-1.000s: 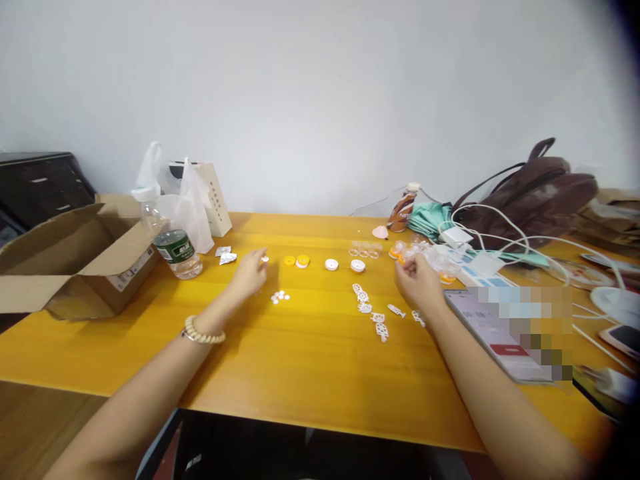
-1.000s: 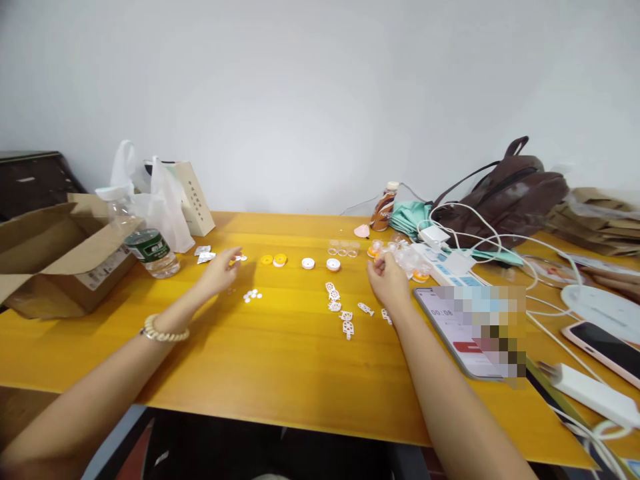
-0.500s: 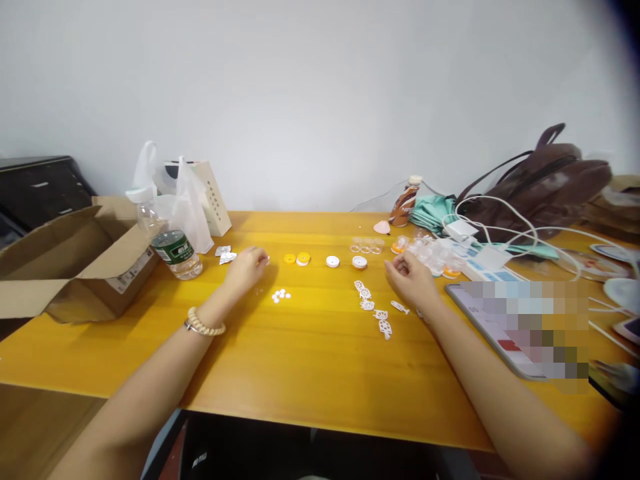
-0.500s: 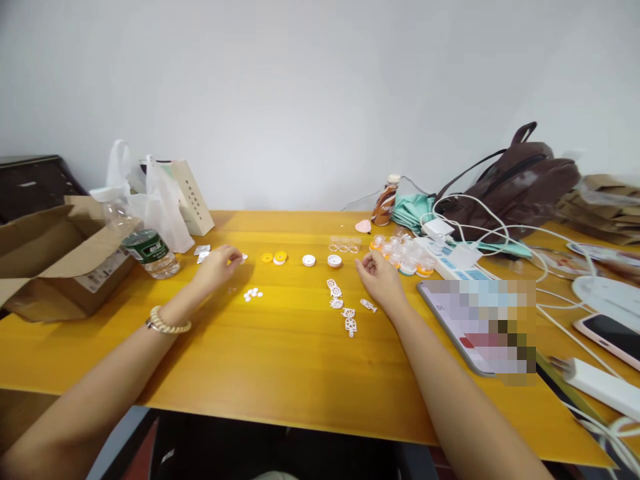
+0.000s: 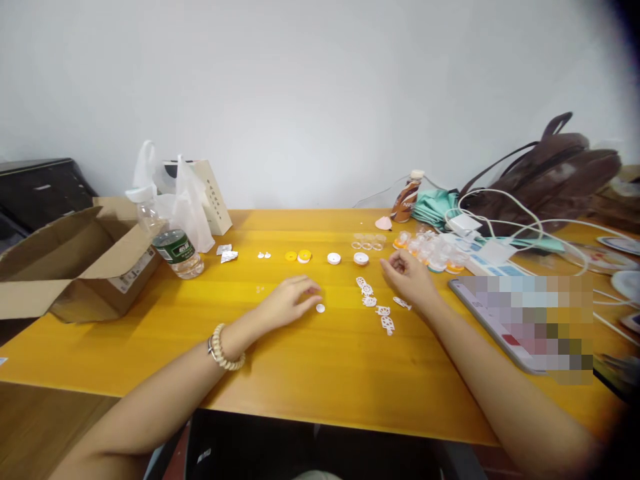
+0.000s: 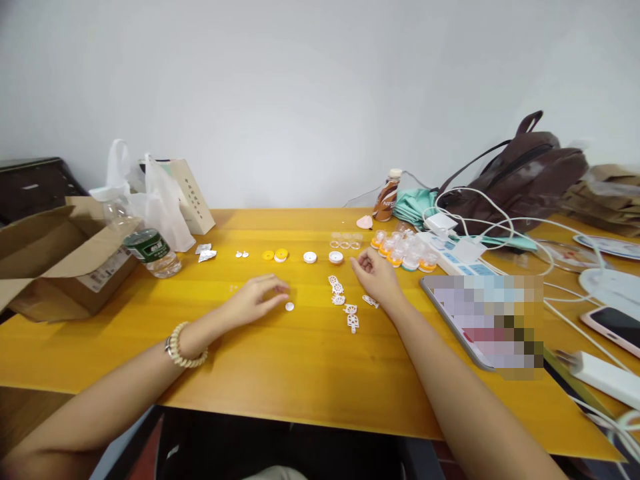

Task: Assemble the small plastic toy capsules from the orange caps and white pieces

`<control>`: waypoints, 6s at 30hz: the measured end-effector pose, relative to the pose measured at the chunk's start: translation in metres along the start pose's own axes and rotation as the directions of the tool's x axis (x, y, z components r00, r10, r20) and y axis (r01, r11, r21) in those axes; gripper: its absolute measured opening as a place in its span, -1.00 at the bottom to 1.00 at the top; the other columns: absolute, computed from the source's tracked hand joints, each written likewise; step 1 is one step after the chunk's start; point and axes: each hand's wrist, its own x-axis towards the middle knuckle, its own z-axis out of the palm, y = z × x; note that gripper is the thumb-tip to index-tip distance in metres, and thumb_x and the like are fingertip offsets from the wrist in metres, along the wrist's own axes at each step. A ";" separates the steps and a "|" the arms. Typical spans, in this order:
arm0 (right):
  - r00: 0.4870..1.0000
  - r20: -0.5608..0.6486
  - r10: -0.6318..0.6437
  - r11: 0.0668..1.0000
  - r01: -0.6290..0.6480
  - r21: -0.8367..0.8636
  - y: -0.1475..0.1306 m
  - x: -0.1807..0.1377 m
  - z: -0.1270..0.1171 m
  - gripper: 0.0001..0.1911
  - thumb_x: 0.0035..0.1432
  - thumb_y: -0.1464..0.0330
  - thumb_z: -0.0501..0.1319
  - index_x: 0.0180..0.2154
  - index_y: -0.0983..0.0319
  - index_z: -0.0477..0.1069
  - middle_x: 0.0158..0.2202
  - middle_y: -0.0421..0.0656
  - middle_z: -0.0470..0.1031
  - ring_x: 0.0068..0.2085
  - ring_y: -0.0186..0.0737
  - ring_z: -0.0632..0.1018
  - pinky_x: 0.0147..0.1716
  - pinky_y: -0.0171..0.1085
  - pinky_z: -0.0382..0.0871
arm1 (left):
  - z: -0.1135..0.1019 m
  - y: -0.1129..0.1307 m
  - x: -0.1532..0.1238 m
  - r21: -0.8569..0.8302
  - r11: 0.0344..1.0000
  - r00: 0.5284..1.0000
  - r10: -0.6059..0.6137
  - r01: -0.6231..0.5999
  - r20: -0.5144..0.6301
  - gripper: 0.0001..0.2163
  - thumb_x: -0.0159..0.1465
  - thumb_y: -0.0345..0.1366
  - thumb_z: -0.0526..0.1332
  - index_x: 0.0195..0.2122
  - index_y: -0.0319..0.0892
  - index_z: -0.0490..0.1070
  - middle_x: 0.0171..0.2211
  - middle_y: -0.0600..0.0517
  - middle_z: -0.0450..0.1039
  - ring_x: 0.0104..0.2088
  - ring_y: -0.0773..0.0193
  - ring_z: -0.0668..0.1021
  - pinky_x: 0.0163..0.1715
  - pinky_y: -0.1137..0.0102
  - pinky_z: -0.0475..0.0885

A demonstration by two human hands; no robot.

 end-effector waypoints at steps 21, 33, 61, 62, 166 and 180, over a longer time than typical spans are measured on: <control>0.999 0.037 -0.030 0.997 0.027 0.070 -0.012 -0.004 0.004 -0.79 0.05 0.24 0.14 -0.52 0.18 0.19 -0.60 -0.28 0.23 -0.56 -0.34 0.26 -0.55 -0.34 0.15 | -0.012 -0.008 0.010 -0.014 0.999 0.996 -0.030 0.029 -0.081 -0.64 0.24 -0.13 0.14 0.02 -0.14 0.26 -0.04 -0.06 0.42 -0.03 0.21 0.45 0.00 0.30 0.29; 0.988 0.101 -0.115 0.987 0.103 0.123 -0.028 -0.015 0.006 -0.80 0.10 0.28 0.14 -0.50 0.20 0.20 -0.59 -0.29 0.26 -0.55 -0.37 0.29 -0.53 -0.36 0.19 | 0.005 0.013 -0.006 -0.006 0.999 0.983 -0.048 0.050 0.180 -0.72 0.23 -0.10 0.13 -0.09 -0.07 0.36 -0.08 -0.02 0.41 -0.05 0.15 0.41 -0.02 0.19 0.19; 0.714 0.575 -0.401 0.866 0.499 -0.016 -0.069 -0.055 0.044 -0.57 0.10 0.17 0.18 -0.02 0.23 0.34 -0.18 -0.04 0.37 -0.15 -0.06 0.36 -0.11 -0.08 0.29 | -0.053 -0.051 -0.013 -0.060 0.974 0.909 -0.181 0.218 0.374 -0.87 0.14 -0.32 0.15 -0.32 -0.22 0.42 -0.32 -0.02 0.50 -0.32 0.26 0.52 -0.27 0.42 0.37; 0.705 0.580 -0.409 0.864 0.504 -0.004 -0.069 -0.055 0.045 -0.60 0.11 0.18 0.18 -0.05 0.23 0.35 -0.19 -0.04 0.38 -0.16 -0.07 0.36 -0.11 -0.09 0.29 | -0.053 -0.052 -0.013 -0.062 0.973 0.909 -0.182 0.220 0.375 -0.87 0.15 -0.32 0.15 -0.32 -0.22 0.42 -0.32 -0.02 0.51 -0.32 0.26 0.52 -0.27 0.42 0.37; 0.674 0.571 -0.470 0.868 0.469 0.161 -0.066 -0.056 0.049 -0.83 0.10 0.29 0.22 -0.26 0.23 0.40 -0.30 -0.10 0.39 -0.23 -0.17 0.41 -0.21 -0.21 0.27 | -0.008 0.003 -0.011 -0.083 0.986 0.970 0.158 -0.145 0.183 -0.88 0.27 -0.33 0.10 -0.27 -0.18 0.41 -0.34 0.03 0.47 -0.29 0.31 0.48 -0.22 0.40 0.26; 0.678 0.561 -0.475 0.868 0.466 0.171 -0.064 -0.057 0.050 -0.80 0.09 0.31 0.22 -0.21 0.23 0.41 -0.29 -0.10 0.39 -0.23 -0.17 0.42 -0.21 -0.19 0.31 | -0.010 0.002 -0.012 -0.092 0.988 0.973 0.138 -0.123 0.184 -0.87 0.27 -0.30 0.11 -0.23 -0.19 0.40 -0.32 0.02 0.47 -0.27 0.31 0.48 -0.17 0.39 0.29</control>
